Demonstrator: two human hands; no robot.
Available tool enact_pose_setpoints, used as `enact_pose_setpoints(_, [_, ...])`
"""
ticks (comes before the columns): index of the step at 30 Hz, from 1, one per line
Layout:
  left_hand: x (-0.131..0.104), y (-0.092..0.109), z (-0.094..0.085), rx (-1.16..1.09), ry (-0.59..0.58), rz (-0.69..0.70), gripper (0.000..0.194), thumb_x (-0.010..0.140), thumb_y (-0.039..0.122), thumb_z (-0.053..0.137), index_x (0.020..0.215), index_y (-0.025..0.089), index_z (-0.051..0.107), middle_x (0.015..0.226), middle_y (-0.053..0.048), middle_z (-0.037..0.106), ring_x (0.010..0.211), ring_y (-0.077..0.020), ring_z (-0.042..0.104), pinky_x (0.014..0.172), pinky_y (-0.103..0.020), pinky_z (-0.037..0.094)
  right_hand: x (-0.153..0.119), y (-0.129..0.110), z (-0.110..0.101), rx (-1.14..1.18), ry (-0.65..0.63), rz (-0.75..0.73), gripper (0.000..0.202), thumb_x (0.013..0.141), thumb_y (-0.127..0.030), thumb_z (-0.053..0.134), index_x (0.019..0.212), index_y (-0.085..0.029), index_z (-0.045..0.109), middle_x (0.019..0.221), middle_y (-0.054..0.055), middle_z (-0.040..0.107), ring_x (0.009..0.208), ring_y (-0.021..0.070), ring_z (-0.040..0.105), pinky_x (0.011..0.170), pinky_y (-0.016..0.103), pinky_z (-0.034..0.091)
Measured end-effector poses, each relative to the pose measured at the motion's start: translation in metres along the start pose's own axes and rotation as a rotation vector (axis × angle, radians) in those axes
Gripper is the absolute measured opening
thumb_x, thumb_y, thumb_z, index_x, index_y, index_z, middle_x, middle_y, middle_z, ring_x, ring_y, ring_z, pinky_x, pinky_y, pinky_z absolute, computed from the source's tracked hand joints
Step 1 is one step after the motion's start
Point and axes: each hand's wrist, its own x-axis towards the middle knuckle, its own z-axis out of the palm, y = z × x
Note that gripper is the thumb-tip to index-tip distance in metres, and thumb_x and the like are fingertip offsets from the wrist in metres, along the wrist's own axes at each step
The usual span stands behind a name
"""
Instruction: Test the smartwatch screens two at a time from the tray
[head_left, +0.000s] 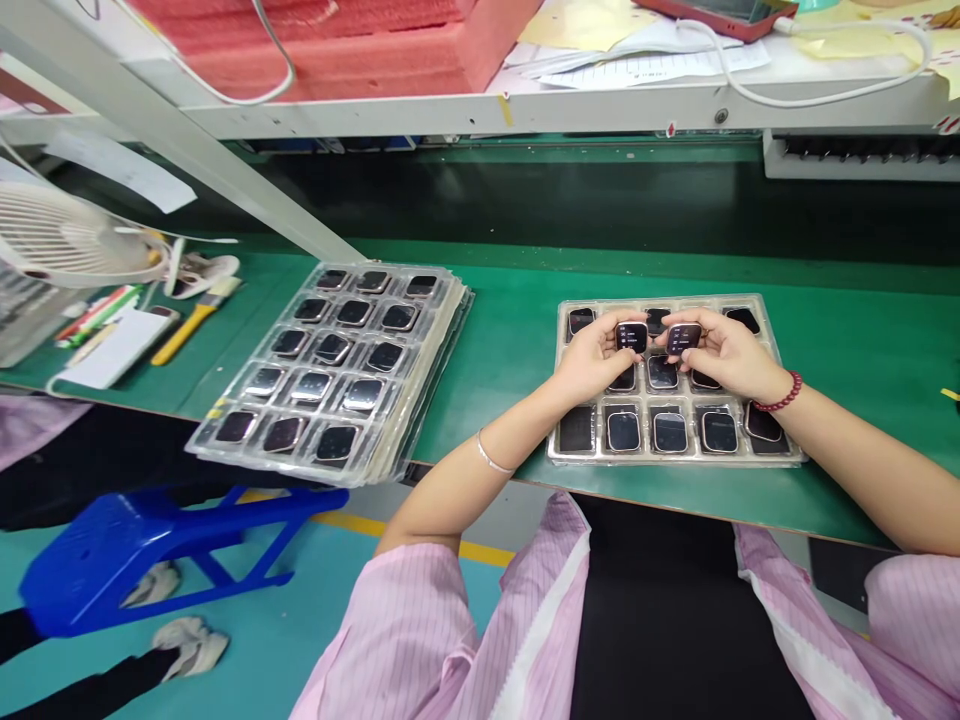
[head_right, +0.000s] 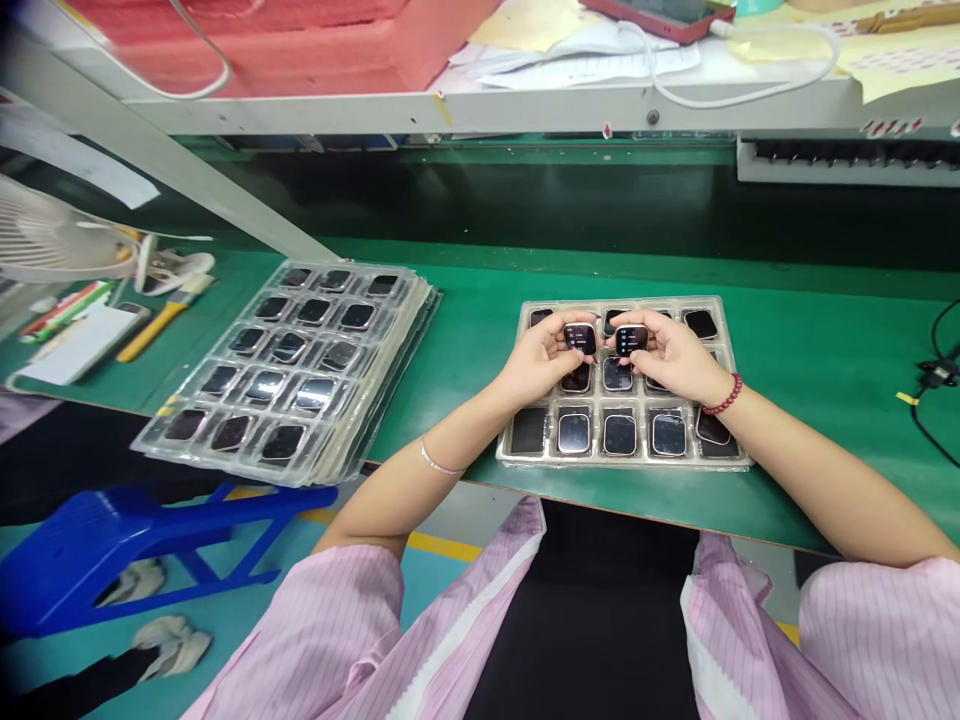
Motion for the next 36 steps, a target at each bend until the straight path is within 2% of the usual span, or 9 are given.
enact_pose_setpoints(2, [-0.0006, 0.0022, -0.0005, 0.009, -0.001, 0.0, 0.044, 0.074, 0.018, 0.069, 0.117, 0.017, 0.06, 0.119, -0.01, 0.069, 0.096, -0.018, 0.07, 0.084, -0.029, 0.057, -0.0002, -0.0013, -0.0005, 0.011, -0.002, -0.01, 0.044, 0.077, -0.018, 0.071, 0.12, -0.022, 0.063, 0.112, 0.008, 0.073, 0.086, 0.0209, 0.073, 0.068, 0.031, 0.062])
enact_pose_setpoints(7, [-0.0017, 0.0056, 0.0, 0.001, 0.02, -0.087, 0.03, 0.083, 0.03, 0.065, 0.109, 0.014, 0.064, 0.103, -0.01, 0.073, 0.068, -0.0133, 0.069, 0.058, -0.022, 0.052, 0.0003, -0.004, -0.0009, 0.02, 0.023, 0.069, 0.028, 0.085, -0.031, 0.07, 0.11, -0.02, 0.07, 0.099, 0.009, 0.076, 0.073, 0.0197, 0.074, 0.057, 0.028, 0.059])
enact_pose_setpoints(10, [-0.0013, 0.0058, 0.0008, -0.002, 0.021, -0.097, 0.027, 0.083, 0.027, 0.064, 0.105, 0.013, 0.064, 0.094, -0.008, 0.073, 0.063, -0.0116, 0.067, 0.056, -0.021, 0.051, 0.0007, -0.004, -0.0004, 0.019, 0.027, 0.089, 0.029, 0.084, -0.033, 0.07, 0.109, -0.019, 0.07, 0.095, 0.009, 0.077, 0.07, 0.019, 0.073, 0.056, 0.027, 0.058])
enact_pose_setpoints(17, [-0.0009, 0.0063, 0.0011, 0.004, 0.006, -0.057, 0.023, 0.082, 0.025, 0.065, 0.102, 0.014, 0.064, 0.086, -0.004, 0.072, 0.061, -0.0092, 0.066, 0.052, -0.016, 0.049, 0.0009, -0.0023, 0.0004, 0.025, 0.006, 0.094, 0.029, 0.084, -0.03, 0.069, 0.11, -0.018, 0.07, 0.094, 0.008, 0.077, 0.07, 0.0187, 0.073, 0.058, 0.029, 0.06])
enact_pose_setpoints(24, [-0.0018, 0.0069, 0.0009, 0.016, 0.022, -0.12, 0.021, 0.083, 0.024, 0.064, 0.102, 0.014, 0.064, 0.084, -0.005, 0.073, 0.06, -0.0105, 0.067, 0.047, -0.016, 0.043, 0.0014, -0.0016, 0.0011, 0.016, -0.009, 0.057, 0.022, 0.087, -0.025, 0.065, 0.108, -0.018, 0.069, 0.093, 0.008, 0.076, 0.071, 0.0168, 0.073, 0.06, 0.027, 0.061])
enact_pose_setpoints(36, [-0.0019, 0.0066, 0.0007, 0.012, 0.019, -0.134, 0.023, 0.084, 0.023, 0.063, 0.105, 0.015, 0.064, 0.084, -0.005, 0.072, 0.061, -0.0111, 0.067, 0.047, -0.016, 0.043, 0.0011, -0.0017, 0.0018, 0.043, -0.013, 0.049, 0.021, 0.087, -0.024, 0.065, 0.106, -0.018, 0.069, 0.092, 0.007, 0.077, 0.07, 0.0154, 0.072, 0.061, 0.026, 0.061])
